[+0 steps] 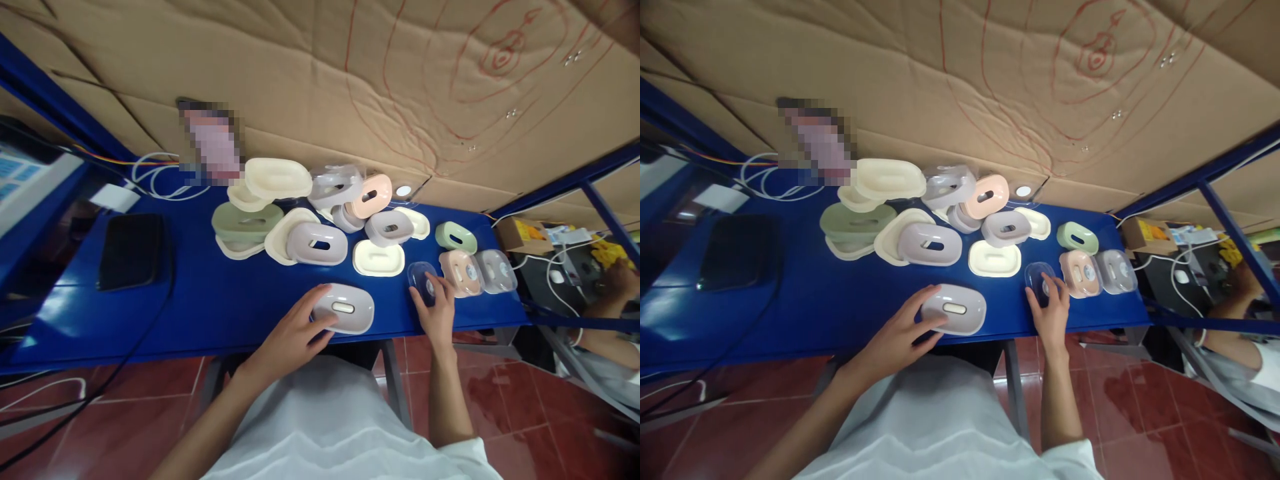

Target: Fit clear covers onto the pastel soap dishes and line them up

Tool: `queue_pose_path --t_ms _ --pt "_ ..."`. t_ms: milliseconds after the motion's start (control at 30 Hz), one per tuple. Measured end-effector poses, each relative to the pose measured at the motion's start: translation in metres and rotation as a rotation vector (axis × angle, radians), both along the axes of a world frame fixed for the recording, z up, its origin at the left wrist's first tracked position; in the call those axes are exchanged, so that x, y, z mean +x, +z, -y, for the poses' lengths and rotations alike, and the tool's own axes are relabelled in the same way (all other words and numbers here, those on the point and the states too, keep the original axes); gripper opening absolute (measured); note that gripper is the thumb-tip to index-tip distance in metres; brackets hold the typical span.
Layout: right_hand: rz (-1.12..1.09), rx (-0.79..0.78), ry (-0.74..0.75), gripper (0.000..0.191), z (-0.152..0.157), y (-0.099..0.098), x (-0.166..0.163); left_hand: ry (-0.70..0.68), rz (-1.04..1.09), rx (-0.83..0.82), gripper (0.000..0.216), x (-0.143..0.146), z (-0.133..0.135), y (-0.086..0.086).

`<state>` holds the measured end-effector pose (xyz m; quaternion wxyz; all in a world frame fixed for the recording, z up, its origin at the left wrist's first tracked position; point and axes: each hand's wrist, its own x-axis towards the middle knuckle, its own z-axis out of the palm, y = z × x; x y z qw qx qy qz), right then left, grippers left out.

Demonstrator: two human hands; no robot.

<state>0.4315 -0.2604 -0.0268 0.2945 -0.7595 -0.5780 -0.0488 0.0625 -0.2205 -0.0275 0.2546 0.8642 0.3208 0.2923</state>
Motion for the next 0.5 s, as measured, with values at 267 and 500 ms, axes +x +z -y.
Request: queue_pose_path --t_ms 267,500 --pt "0.117 -0.087 0.824 0.054 0.008 0.025 -0.083 0.015 0.029 -0.393 0.089 0.002 -0.014 -0.006" --pt "0.323 -0.048 0.993 0.052 -0.013 0.016 -0.103 0.030 0.071 -0.433 0.092 0.002 -0.012 -0.007"
